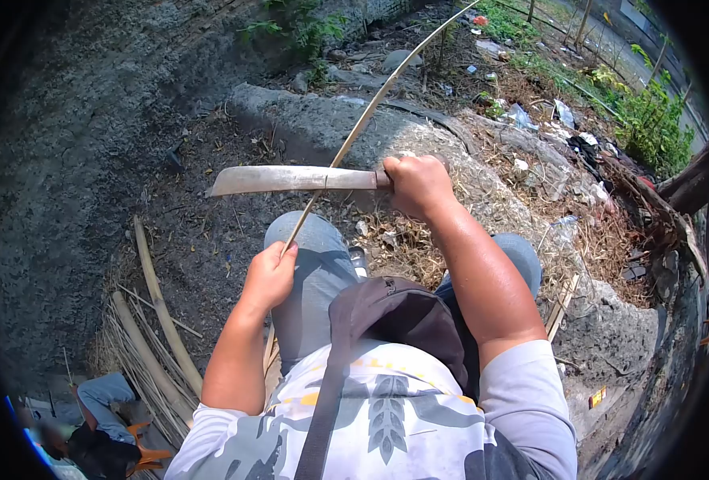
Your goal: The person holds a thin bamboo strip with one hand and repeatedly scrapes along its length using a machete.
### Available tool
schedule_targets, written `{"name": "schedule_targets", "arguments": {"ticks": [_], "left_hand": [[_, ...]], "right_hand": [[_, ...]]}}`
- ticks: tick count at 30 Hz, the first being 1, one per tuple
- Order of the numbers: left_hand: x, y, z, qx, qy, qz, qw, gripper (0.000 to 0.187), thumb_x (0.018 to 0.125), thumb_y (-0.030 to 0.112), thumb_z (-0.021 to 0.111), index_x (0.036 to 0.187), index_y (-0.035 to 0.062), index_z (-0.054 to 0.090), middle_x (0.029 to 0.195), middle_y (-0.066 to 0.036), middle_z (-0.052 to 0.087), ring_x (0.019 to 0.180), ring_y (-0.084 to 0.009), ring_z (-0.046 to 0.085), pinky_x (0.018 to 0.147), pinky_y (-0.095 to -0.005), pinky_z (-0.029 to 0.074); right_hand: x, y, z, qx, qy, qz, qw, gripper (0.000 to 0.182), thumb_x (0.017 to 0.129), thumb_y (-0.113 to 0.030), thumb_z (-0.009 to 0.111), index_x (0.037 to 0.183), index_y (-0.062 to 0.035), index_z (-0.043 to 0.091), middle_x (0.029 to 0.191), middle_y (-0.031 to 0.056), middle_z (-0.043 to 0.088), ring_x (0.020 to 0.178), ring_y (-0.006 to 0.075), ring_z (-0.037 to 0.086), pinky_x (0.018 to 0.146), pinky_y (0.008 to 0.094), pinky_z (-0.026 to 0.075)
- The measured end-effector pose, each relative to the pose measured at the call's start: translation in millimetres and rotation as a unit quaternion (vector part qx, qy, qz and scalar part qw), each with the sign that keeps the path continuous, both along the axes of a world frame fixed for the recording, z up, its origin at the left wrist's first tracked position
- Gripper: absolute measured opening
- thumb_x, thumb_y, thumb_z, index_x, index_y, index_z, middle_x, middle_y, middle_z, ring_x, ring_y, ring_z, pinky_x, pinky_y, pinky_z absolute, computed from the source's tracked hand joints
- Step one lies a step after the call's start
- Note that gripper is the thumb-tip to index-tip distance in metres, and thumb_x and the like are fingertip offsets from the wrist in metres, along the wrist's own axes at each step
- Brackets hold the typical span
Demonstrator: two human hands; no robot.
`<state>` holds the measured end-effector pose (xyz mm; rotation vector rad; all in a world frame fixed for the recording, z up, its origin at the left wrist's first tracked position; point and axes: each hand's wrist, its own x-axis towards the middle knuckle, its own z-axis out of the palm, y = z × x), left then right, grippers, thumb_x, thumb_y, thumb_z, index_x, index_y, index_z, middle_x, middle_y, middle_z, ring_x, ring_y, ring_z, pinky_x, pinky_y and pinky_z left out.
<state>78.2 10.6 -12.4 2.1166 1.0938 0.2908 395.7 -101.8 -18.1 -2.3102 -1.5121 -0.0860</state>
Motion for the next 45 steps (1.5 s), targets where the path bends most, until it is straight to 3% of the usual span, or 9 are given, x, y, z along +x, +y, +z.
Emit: {"name": "schedule_targets", "arguments": {"ticks": [6, 14, 18, 21, 26, 31, 35, 42, 45], "left_hand": [[-75.2, 3.4, -6.3, -0.018, 0.036, 0.036, 0.999, 0.037, 0.107, 0.030, 0.058, 0.086, -0.0002, 0.060, 0.068, -0.006, 0.056, 0.065, -0.0139, 0.051, 0.060, -0.0375, 0.044], [-39.9, -1.9, -11.0, -0.127, -0.045, 0.025, 0.991, 0.034, 0.103, 0.030, 0.065, 0.083, 0.0040, 0.058, 0.071, 0.002, 0.054, 0.066, -0.0109, 0.048, 0.060, -0.0349, 0.043], [-34.7, -17.3, 16.1, -0.163, -0.038, -0.011, 0.986, 0.023, 0.095, 0.022, 0.076, 0.088, 0.0099, 0.057, 0.074, 0.006, 0.054, 0.066, -0.0045, 0.046, 0.056, -0.0266, 0.040], [-16.0, -21.0, 19.8, -0.173, -0.026, -0.012, 0.984, 0.024, 0.095, 0.021, 0.076, 0.088, 0.0097, 0.056, 0.074, 0.006, 0.054, 0.065, -0.0038, 0.046, 0.054, -0.0260, 0.039], [-4.5, -21.2, -0.1, -0.181, -0.082, 0.010, 0.980, 0.026, 0.094, 0.023, 0.077, 0.086, 0.0095, 0.056, 0.071, 0.004, 0.054, 0.061, -0.0058, 0.046, 0.053, -0.0284, 0.040], [13.7, -24.4, 11.7, -0.029, 0.001, -0.011, 1.000, 0.035, 0.092, 0.030, 0.079, 0.082, 0.0049, 0.057, 0.068, 0.000, 0.056, 0.060, -0.0099, 0.050, 0.054, -0.0330, 0.044], [-2.3, -30.8, 12.2, -0.050, 0.016, -0.026, 0.998, 0.032, 0.093, 0.027, 0.079, 0.086, 0.0050, 0.056, 0.069, 0.002, 0.056, 0.061, -0.0076, 0.049, 0.053, -0.0306, 0.042], [-2.3, -34.9, -3.7, -0.209, -0.025, -0.027, 0.977, 0.028, 0.095, 0.021, 0.080, 0.092, 0.0077, 0.056, 0.072, 0.006, 0.055, 0.062, -0.0035, 0.047, 0.051, -0.0255, 0.039], [4.3, -37.3, 11.4, -0.190, 0.002, -0.013, 0.982, 0.029, 0.095, 0.020, 0.080, 0.092, 0.0088, 0.054, 0.072, 0.007, 0.054, 0.060, -0.0024, 0.046, 0.050, -0.0248, 0.038]], "right_hand": [[65.9, -22.2, 7.8, 0.014, 0.133, -0.226, 0.965, 0.020, 0.092, -0.023, 0.065, 0.105, -0.0096, 0.073, 0.103, 0.0207, 0.076, 0.099, 0.0409, 0.073, 0.086, 0.0524, 0.058], [-24.4, -10.3, 20.8, -0.013, 0.013, 0.133, 0.991, 0.017, 0.078, -0.021, 0.075, 0.092, -0.0119, 0.069, 0.085, 0.0169, 0.073, 0.087, 0.0432, 0.071, 0.076, 0.0534, 0.057], [-4.4, -24.5, 36.9, -0.042, 0.025, 0.092, 0.995, 0.022, 0.078, -0.030, 0.080, 0.087, -0.0133, 0.071, 0.087, 0.0126, 0.074, 0.090, 0.0372, 0.073, 0.079, 0.0498, 0.058], [5.6, -22.9, 29.9, -0.022, 0.021, 0.083, 0.996, 0.013, 0.076, -0.017, 0.073, 0.087, -0.0129, 0.068, 0.082, 0.0155, 0.072, 0.085, 0.0414, 0.071, 0.073, 0.0534, 0.057], [-1.6, -23.3, 33.4, -0.027, -0.017, 0.072, 0.997, 0.016, 0.080, -0.026, 0.076, 0.090, -0.0144, 0.071, 0.088, 0.0127, 0.075, 0.090, 0.0358, 0.074, 0.078, 0.0493, 0.059], [-30.7, -9.0, 27.2, 0.028, -0.033, 0.131, 0.990, 0.017, 0.078, -0.024, 0.076, 0.087, -0.0126, 0.067, 0.078, 0.0120, 0.071, 0.078, 0.0371, 0.073, 0.073, 0.0503, 0.059], [23.7, -12.9, 19.8, 0.029, 0.085, -0.040, 0.995, 0.014, 0.082, -0.016, 0.071, 0.095, -0.0116, 0.072, 0.088, 0.0183, 0.074, 0.088, 0.0417, 0.072, 0.079, 0.0522, 0.058], [-3.9, -21.3, 24.3, -0.012, 0.021, 0.063, 0.998, 0.012, 0.081, -0.020, 0.072, 0.090, -0.0123, 0.070, 0.082, 0.0150, 0.073, 0.083, 0.0384, 0.073, 0.076, 0.0528, 0.058], [-20.3, -15.0, 23.6, 0.007, -0.018, 0.112, 0.993, 0.010, 0.081, -0.019, 0.072, 0.089, -0.0136, 0.070, 0.080, 0.0125, 0.073, 0.080, 0.0375, 0.074, 0.076, 0.0527, 0.058]]}}
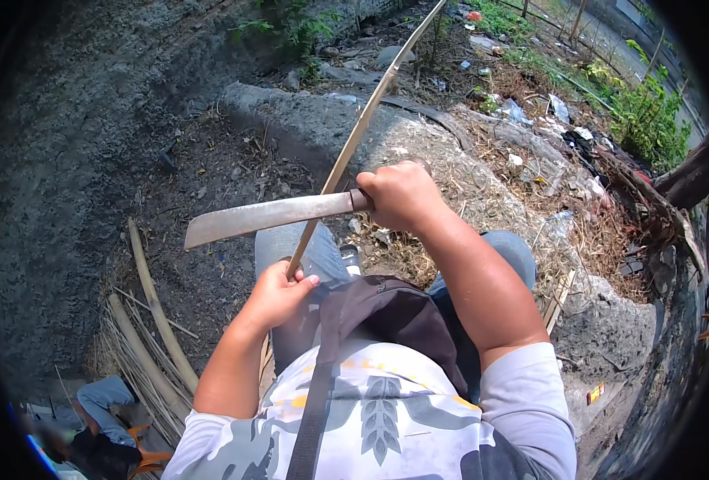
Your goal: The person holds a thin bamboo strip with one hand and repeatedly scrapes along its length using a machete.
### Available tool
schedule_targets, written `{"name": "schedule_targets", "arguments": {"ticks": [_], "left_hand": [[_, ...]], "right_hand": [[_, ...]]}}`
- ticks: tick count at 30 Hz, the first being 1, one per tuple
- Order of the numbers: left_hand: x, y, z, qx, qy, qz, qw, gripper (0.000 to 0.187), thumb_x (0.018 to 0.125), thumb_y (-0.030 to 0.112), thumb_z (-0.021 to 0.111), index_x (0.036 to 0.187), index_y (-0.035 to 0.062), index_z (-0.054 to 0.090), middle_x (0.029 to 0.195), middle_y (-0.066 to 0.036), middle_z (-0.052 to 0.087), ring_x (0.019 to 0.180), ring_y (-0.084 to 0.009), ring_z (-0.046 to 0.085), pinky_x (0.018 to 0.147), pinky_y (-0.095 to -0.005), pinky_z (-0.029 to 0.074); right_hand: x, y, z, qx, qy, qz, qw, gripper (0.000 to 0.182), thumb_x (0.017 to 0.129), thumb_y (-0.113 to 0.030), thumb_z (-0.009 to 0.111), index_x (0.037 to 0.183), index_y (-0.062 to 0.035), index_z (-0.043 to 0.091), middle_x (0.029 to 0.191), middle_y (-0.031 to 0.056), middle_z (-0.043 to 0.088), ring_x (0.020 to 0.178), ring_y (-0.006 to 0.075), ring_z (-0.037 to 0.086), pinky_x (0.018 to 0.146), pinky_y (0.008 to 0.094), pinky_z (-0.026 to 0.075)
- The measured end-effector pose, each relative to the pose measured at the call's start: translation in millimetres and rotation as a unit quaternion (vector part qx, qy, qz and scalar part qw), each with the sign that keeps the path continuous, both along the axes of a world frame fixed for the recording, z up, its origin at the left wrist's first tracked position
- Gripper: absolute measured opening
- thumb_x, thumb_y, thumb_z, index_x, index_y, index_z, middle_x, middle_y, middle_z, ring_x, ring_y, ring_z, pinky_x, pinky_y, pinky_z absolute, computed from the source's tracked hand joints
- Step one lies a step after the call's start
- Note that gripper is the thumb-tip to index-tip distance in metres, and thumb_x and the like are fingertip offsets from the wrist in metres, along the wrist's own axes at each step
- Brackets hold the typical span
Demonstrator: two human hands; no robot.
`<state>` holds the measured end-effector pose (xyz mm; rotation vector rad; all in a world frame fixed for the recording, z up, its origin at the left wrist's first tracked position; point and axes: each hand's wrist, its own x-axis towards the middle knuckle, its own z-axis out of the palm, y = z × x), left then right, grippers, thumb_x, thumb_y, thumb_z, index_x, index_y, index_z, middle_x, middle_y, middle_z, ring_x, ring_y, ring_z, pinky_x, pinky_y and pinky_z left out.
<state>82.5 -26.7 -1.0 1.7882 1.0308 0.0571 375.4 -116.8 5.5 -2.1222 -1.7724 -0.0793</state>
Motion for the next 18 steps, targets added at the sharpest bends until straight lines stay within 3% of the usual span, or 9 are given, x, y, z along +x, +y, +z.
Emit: {"name": "schedule_targets", "arguments": {"ticks": [2, 5, 10, 13, 15, 18], "left_hand": [[-10.9, 7.1, -1.4, 0.002, -0.018, 0.003, 1.000, 0.030, 0.095, 0.017, 0.080, 0.090, 0.0103, 0.052, 0.073, 0.007, 0.054, 0.061, -0.0015, 0.046, 0.050, -0.0240, 0.037], [-21.1, 8.3, 8.9, -0.021, -0.032, 0.018, 0.999, 0.029, 0.096, 0.012, 0.078, 0.090, 0.0116, 0.050, 0.072, 0.007, 0.053, 0.060, -0.0012, 0.046, 0.050, -0.0229, 0.036], [-28.4, 3.2, -7.7, -0.027, -0.046, 0.041, 0.998, 0.029, 0.096, 0.011, 0.078, 0.092, 0.0130, 0.050, 0.070, 0.008, 0.051, 0.058, -0.0007, 0.044, 0.049, -0.0236, 0.035], [-31.9, 3.8, -12.2, -0.040, -0.072, 0.053, 0.995, 0.030, 0.095, 0.014, 0.080, 0.091, 0.0121, 0.050, 0.069, 0.007, 0.053, 0.059, -0.0013, 0.047, 0.049, -0.0238, 0.037], [-28.7, 1.9, 1.6, -0.008, -0.007, 0.047, 0.999, 0.031, 0.094, 0.011, 0.080, 0.091, 0.0129, 0.050, 0.072, 0.008, 0.052, 0.062, -0.0007, 0.046, 0.051, -0.0223, 0.036], [-40.7, 4.3, 3.6, 0.023, 0.000, 0.033, 0.999, 0.029, 0.094, 0.011, 0.081, 0.092, 0.0102, 0.052, 0.075, 0.007, 0.053, 0.063, -0.0010, 0.046, 0.052, -0.0225, 0.037]], "right_hand": [[4.2, 1.4, 4.8, 0.011, 0.002, -0.031, 0.999, 0.011, 0.081, -0.018, 0.071, 0.091, -0.0132, 0.070, 0.081, 0.0141, 0.073, 0.082, 0.0385, 0.073, 0.078, 0.0521, 0.058], [36.5, 6.5, -12.0, -0.010, 0.118, -0.134, 0.984, 0.015, 0.080, -0.015, 0.071, 0.094, -0.0116, 0.069, 0.087, 0.0185, 0.073, 0.089, 0.0419, 0.072, 0.080, 0.0527, 0.057], [12.3, 0.5, -11.5, 0.019, 0.077, -0.067, 0.995, 0.018, 0.076, -0.015, 0.073, 0.092, -0.0112, 0.068, 0.086, 0.0173, 0.072, 0.085, 0.0415, 0.072, 0.077, 0.0537, 0.057], [-8.1, 4.6, -1.6, -0.036, 0.039, 0.004, 0.999, 0.017, 0.078, -0.019, 0.073, 0.094, -0.0136, 0.071, 0.087, 0.0122, 0.075, 0.089, 0.0362, 0.074, 0.078, 0.0505, 0.059], [-9.3, 6.7, 10.0, -0.050, -0.001, 0.041, 0.998, 0.014, 0.077, -0.018, 0.073, 0.090, -0.0140, 0.071, 0.083, 0.0110, 0.074, 0.086, 0.0362, 0.074, 0.076, 0.0493, 0.059], [22.4, 2.8, 5.4, -0.015, 0.021, -0.052, 0.998, 0.014, 0.078, -0.016, 0.072, 0.092, -0.0133, 0.072, 0.087, 0.0134, 0.075, 0.088, 0.0368, 0.074, 0.079, 0.0503, 0.059]]}}
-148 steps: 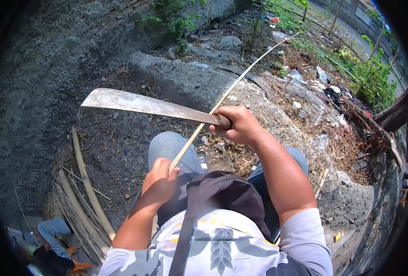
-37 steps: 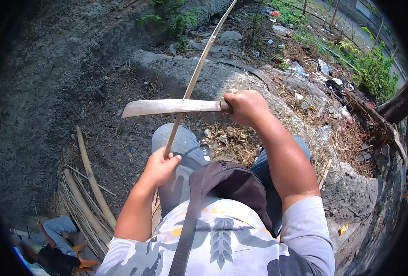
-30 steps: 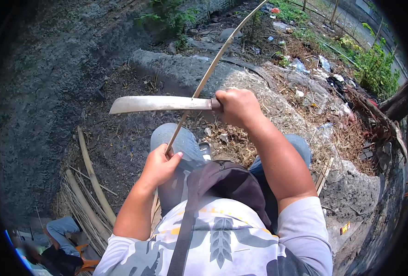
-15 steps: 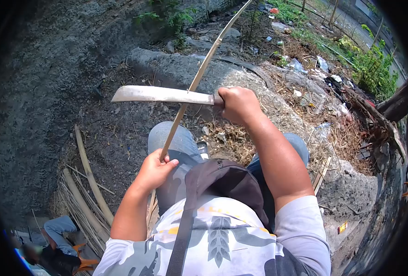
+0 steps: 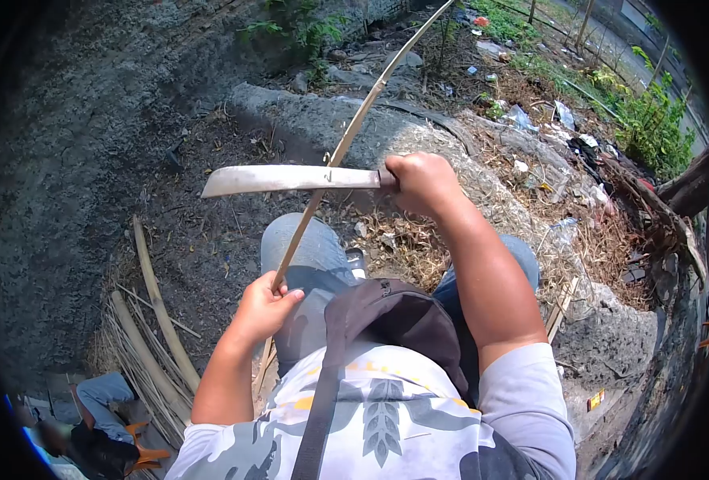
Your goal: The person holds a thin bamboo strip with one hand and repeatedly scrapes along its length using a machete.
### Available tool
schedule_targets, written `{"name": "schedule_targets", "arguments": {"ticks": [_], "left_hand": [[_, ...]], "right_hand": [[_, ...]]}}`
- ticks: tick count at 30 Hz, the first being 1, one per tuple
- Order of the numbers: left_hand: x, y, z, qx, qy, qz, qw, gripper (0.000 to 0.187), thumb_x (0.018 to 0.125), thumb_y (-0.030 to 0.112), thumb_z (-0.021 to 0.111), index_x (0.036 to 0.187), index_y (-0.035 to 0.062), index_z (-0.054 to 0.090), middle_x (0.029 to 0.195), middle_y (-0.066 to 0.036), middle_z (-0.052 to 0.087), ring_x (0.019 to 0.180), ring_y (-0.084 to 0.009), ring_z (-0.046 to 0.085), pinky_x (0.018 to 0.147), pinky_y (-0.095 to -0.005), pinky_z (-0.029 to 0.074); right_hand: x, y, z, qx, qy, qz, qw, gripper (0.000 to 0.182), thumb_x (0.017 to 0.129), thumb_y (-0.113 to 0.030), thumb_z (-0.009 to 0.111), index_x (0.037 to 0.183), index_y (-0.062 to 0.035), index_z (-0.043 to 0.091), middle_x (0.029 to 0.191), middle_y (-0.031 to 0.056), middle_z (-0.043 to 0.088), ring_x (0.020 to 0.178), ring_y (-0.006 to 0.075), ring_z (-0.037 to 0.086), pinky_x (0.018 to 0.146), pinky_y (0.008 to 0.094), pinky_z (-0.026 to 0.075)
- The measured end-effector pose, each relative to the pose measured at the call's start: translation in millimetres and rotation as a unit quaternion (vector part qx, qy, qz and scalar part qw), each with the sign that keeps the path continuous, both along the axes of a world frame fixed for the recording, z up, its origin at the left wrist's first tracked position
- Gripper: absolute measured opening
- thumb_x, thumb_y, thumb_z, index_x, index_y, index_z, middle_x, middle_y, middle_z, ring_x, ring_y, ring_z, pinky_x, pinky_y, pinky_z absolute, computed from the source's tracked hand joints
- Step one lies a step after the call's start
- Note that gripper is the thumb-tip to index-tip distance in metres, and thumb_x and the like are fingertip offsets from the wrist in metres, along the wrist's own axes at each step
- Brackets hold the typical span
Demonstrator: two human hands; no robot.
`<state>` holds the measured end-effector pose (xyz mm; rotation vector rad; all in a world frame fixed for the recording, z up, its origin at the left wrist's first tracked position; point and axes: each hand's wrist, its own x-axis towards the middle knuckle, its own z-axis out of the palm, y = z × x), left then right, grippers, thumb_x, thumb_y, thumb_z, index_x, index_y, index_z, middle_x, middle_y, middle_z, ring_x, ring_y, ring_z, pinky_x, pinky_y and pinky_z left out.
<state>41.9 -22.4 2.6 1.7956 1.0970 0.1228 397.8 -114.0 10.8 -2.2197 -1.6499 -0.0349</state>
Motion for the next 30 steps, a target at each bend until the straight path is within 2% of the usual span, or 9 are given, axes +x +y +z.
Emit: {"name": "schedule_targets", "arguments": {"ticks": [2, 4, 9, 14, 18, 22, 23, 26, 30], "left_hand": [[-14.3, 4.6, -6.0, 0.003, -0.038, -0.005, 0.999, 0.028, 0.094, 0.014, 0.080, 0.091, 0.0077, 0.053, 0.073, 0.005, 0.054, 0.063, -0.0020, 0.049, 0.053, -0.0228, 0.041], [-28.5, 7.4, -5.9, 0.029, 0.002, -0.015, 0.999, 0.028, 0.094, 0.013, 0.080, 0.092, 0.0077, 0.053, 0.074, 0.005, 0.054, 0.064, -0.0018, 0.049, 0.053, -0.0225, 0.040], [-28.4, 5.3, -0.5, -0.018, -0.030, 0.020, 0.999, 0.028, 0.093, 0.010, 0.080, 0.094, 0.0088, 0.053, 0.075, 0.006, 0.053, 0.064, -0.0018, 0.047, 0.053, -0.0234, 0.038], [-15.3, 5.8, 0.7, -0.021, -0.006, 0.010, 1.000, 0.030, 0.091, 0.006, 0.080, 0.093, 0.0117, 0.050, 0.076, 0.008, 0.051, 0.065, -0.0023, 0.047, 0.056, -0.0241, 0.039], [-21.7, 5.2, 11.6, -0.124, -0.074, -0.019, 0.989, 0.034, 0.089, 0.003, 0.081, 0.092, 0.0147, 0.049, 0.078, 0.009, 0.049, 0.072, -0.0021, 0.049, 0.062, -0.0235, 0.041], [-12.8, 3.9, 15.1, -0.083, -0.057, -0.006, 0.995, 0.034, 0.090, 0.005, 0.080, 0.090, 0.0151, 0.048, 0.078, 0.010, 0.048, 0.071, -0.0018, 0.048, 0.061, -0.0238, 0.041], [-10.6, 5.7, 13.1, -0.070, -0.034, -0.012, 0.997, 0.034, 0.090, 0.005, 0.080, 0.090, 0.0153, 0.048, 0.078, 0.010, 0.048, 0.070, -0.0017, 0.047, 0.060, -0.0238, 0.040], [0.1, 4.6, 8.2, -0.070, -0.031, -0.016, 0.997, 0.033, 0.091, 0.008, 0.080, 0.090, 0.0157, 0.048, 0.077, 0.010, 0.048, 0.067, -0.0017, 0.045, 0.057, -0.0238, 0.038], [22.1, -5.4, 22.2, -0.088, 0.021, -0.007, 0.996, 0.036, 0.090, 0.007, 0.081, 0.090, 0.0164, 0.046, 0.079, 0.010, 0.047, 0.067, -0.0015, 0.041, 0.058, -0.0229, 0.036]], "right_hand": [[36.4, -0.4, -14.2, -0.005, 0.099, -0.131, 0.986, 0.017, 0.081, -0.015, 0.070, 0.096, -0.0125, 0.074, 0.091, 0.0165, 0.075, 0.092, 0.0382, 0.074, 0.082, 0.0511, 0.058], [49.2, -7.6, -10.4, 0.008, 0.122, -0.165, 0.979, 0.019, 0.082, -0.013, 0.067, 0.100, -0.0125, 0.074, 0.094, 0.0188, 0.075, 0.094, 0.0400, 0.073, 0.084, 0.0519, 0.058], [20.1, -11.4, -7.6, -0.020, 0.096, -0.061, 0.993, 0.017, 0.079, -0.012, 0.068, 0.096, -0.0115, 0.072, 0.095, 0.0183, 0.075, 0.095, 0.0409, 0.072, 0.083, 0.0529, 0.057], [-25.0, 5.1, -5.5, -0.003, 0.002, 0.097, 0.995, 0.015, 0.081, -0.024, 0.074, 0.091, -0.0142, 0.071, 0.087, 0.0134, 0.074, 0.089, 0.0366, 0.074, 0.076, 0.0512, 0.059], [-10.8, 3.9, -4.0, 0.018, 0.011, 0.048, 0.999, 0.018, 0.075, -0.020, 0.076, 0.088, -0.0116, 0.067, 0.084, 0.0125, 0.072, 0.085, 0.0389, 0.072, 0.076, 0.0500, 0.058], [11.5, 6.1, -15.1, 0.026, 0.045, -0.039, 0.998, 0.017, 0.076, -0.018, 0.075, 0.091, -0.0120, 0.068, 0.086, 0.0159, 0.072, 0.087, 0.0400, 0.072, 0.077, 0.0511, 0.058], [11.7, 4.5, -15.6, -0.011, 0.033, -0.048, 0.998, 0.019, 0.078, -0.024, 0.074, 0.095, -0.0144, 0.072, 0.091, 0.0143, 0.075, 0.092, 0.0358, 0.074, 0.081, 0.0496, 0.059], [-8.0, -1.1, -8.0, 0.043, 0.052, -0.007, 0.998, 0.017, 0.078, -0.019, 0.074, 0.091, -0.0119, 0.068, 0.085, 0.0156, 0.072, 0.087, 0.0401, 0.072, 0.076, 0.0522, 0.057], [-30.6, 5.4, -6.5, 0.034, -0.003, 0.096, 0.995, 0.017, 0.074, -0.020, 0.076, 0.087, -0.0135, 0.068, 0.079, 0.0110, 0.070, 0.081, 0.0357, 0.072, 0.076, 0.0527, 0.057]]}}
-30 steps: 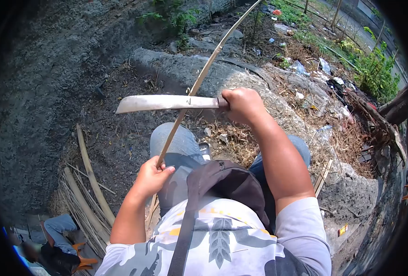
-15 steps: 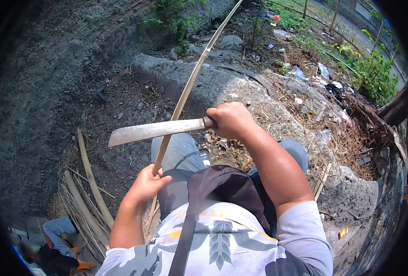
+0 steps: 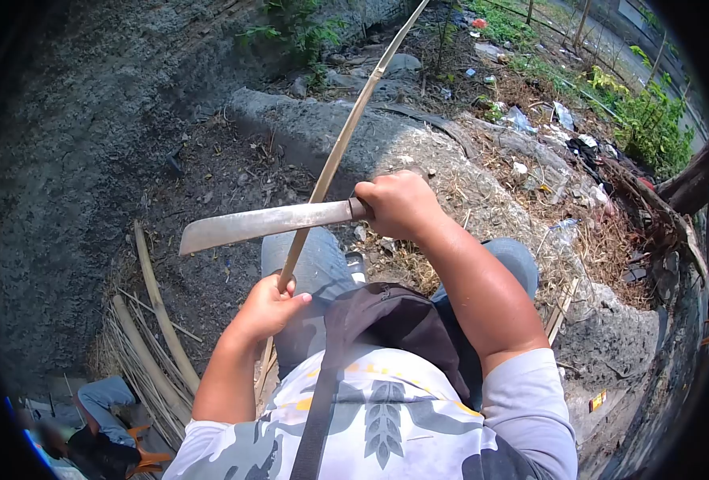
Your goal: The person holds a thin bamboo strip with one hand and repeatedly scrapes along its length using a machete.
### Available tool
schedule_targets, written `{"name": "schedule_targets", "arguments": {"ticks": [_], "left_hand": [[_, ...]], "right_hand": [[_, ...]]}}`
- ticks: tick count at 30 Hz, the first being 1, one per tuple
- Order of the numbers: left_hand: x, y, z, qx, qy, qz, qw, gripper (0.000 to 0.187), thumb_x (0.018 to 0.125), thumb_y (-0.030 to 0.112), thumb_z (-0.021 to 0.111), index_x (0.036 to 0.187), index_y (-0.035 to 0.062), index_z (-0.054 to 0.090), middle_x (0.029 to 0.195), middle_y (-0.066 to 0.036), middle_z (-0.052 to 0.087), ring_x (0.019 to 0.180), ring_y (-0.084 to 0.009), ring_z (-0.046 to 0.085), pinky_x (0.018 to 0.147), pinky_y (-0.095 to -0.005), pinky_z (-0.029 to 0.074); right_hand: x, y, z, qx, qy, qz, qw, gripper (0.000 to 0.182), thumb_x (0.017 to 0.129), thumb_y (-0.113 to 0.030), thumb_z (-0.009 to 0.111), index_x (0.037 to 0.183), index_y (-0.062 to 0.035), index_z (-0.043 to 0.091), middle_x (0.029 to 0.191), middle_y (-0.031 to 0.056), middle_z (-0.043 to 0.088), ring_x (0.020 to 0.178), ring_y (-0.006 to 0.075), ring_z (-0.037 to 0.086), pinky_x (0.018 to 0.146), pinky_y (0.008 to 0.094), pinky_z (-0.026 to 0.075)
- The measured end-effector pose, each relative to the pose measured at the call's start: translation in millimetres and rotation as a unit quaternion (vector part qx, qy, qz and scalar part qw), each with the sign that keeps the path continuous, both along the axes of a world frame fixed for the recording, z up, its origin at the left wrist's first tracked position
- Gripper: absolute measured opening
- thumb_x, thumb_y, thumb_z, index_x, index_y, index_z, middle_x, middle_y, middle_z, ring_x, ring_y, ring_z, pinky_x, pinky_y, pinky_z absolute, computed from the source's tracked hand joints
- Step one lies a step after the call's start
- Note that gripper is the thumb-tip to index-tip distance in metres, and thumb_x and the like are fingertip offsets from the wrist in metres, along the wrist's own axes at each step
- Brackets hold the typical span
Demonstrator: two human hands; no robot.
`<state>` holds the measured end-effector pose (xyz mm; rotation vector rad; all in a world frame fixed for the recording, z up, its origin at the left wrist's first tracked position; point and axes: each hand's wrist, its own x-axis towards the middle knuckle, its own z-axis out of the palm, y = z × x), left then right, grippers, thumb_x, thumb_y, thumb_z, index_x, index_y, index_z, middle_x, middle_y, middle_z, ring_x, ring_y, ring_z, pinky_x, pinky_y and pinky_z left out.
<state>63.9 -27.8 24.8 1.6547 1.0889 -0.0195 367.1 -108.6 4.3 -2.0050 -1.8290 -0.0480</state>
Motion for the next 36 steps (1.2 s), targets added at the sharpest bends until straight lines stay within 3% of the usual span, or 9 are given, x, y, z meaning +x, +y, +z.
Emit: {"name": "schedule_targets", "arguments": {"ticks": [4, 8, 13, 16, 18, 21, 27, 31, 36], "left_hand": [[-10.8, -0.5, -7.4, 0.010, -0.017, 0.005, 1.000, 0.037, 0.089, 0.004, 0.081, 0.089, 0.0168, 0.046, 0.078, 0.010, 0.047, 0.069, -0.0015, 0.043, 0.060, -0.0225, 0.037], [-27.7, 2.7, -17.9, -0.002, -0.046, -0.003, 0.999, 0.037, 0.089, 0.004, 0.080, 0.090, 0.0168, 0.046, 0.079, 0.009, 0.047, 0.068, -0.0015, 0.042, 0.059, -0.0227, 0.037], [-28.1, 2.6, -14.1, -0.003, -0.059, -0.019, 0.998, 0.033, 0.091, 0.008, 0.080, 0.090, 0.0152, 0.047, 0.075, 0.008, 0.050, 0.064, -0.0023, 0.044, 0.053, -0.0246, 0.037], [-26.5, 8.7, -10.8, 0.063, 0.034, -0.072, 0.995, 0.033, 0.090, 0.013, 0.082, 0.090, 0.0126, 0.049, 0.073, 0.006, 0.052, 0.064, -0.0031, 0.045, 0.054, -0.0253, 0.039], [-32.3, 12.4, -15.0, 0.125, 0.018, -0.065, 0.990, 0.032, 0.089, 0.018, 0.084, 0.090, 0.0068, 0.053, 0.071, 0.003, 0.055, 0.064, -0.0053, 0.047, 0.055, -0.0276, 0.042], [-31.5, 9.9, -11.7, 0.195, 0.000, -0.046, 0.980, 0.033, 0.088, 0.021, 0.084, 0.092, 0.0027, 0.057, 0.071, 0.001, 0.056, 0.063, -0.0076, 0.049, 0.056, -0.0294, 0.045], [-16.1, 8.1, -9.1, 0.225, 0.038, -0.039, 0.973, 0.034, 0.088, 0.022, 0.085, 0.091, 0.0037, 0.057, 0.070, -0.001, 0.057, 0.063, -0.0090, 0.051, 0.056, -0.0304, 0.045], [-15.8, 13.5, -18.0, 0.214, 0.020, -0.037, 0.976, 0.036, 0.087, 0.024, 0.087, 0.091, 0.0041, 0.057, 0.070, -0.002, 0.057, 0.063, -0.0100, 0.052, 0.056, -0.0318, 0.046], [-8.2, 13.3, -5.1, 0.230, 0.054, -0.044, 0.971, 0.038, 0.086, 0.026, 0.088, 0.091, 0.0039, 0.058, 0.070, -0.002, 0.058, 0.062, -0.0116, 0.053, 0.056, -0.0322, 0.047]], "right_hand": [[26.7, -3.1, -0.6, -0.022, 0.034, -0.085, 0.996, 0.018, 0.073, -0.017, 0.074, 0.089, -0.0122, 0.069, 0.085, 0.0164, 0.072, 0.086, 0.0412, 0.072, 0.079, 0.0520, 0.058], [57.5, -2.6, -15.1, -0.015, 0.101, -0.191, 0.976, 0.012, 0.081, -0.012, 0.069, 0.094, -0.0127, 0.071, 0.090, 0.0183, 0.074, 0.089, 0.0424, 0.072, 0.079, 0.0535, 0.057], [30.4, -7.4, -2.2, -0.006, 0.081, -0.080, 0.993, 0.011, 0.080, -0.016, 0.072, 0.091, -0.0120, 0.069, 0.085, 0.0164, 0.073, 0.087, 0.0417, 0.071, 0.076, 0.0526, 0.057], [16.4, -0.5, -3.7, 0.012, 0.006, 0.021, 1.000, 0.018, 0.072, -0.018, 0.077, 0.085, -0.0132, 0.066, 0.078, 0.0137, 0.070, 0.082, 0.0391, 0.071, 0.073, 0.0519, 0.057], [22.3, -2.6, 0.6, 0.000, -0.009, 0.001, 1.000, 0.018, 0.072, -0.017, 0.077, 0.086, -0.0132, 0.067, 0.080, 0.0140, 0.071, 0.083, 0.0392, 0.071, 0.074, 0.0514, 0.057], [38.7, -5.6, -5.4, -0.039, 0.065, -0.055, 0.996, 0.019, 0.073, -0.016, 0.076, 0.091, -0.0137, 0.069, 0.087, 0.0148, 0.074, 0.089, 0.0404, 0.072, 0.078, 0.0521, 0.057], [34.6, -12.0, 5.4, -0.055, 0.060, -0.075, 0.994, 0.021, 0.073, -0.012, 0.073, 0.094, -0.0129, 0.071, 0.092, 0.0157, 0.074, 0.094, 0.0413, 0.071, 0.080, 0.0523, 0.057], [36.1, -14.4, 4.4, -0.099, 0.100, -0.068, 0.988, 0.022, 0.076, -0.012, 0.073, 0.097, -0.0150, 0.073, 0.097, 0.0137, 0.075, 0.099, 0.0372, 0.072, 0.085, 0.0510, 0.058], [25.3, -10.1, 5.3, -0.091, 0.118, -0.053, 0.987, 0.021, 0.075, -0.013, 0.073, 0.096, -0.0138, 0.072, 0.094, 0.0150, 0.075, 0.096, 0.0380, 0.073, 0.084, 0.0510, 0.058]]}}
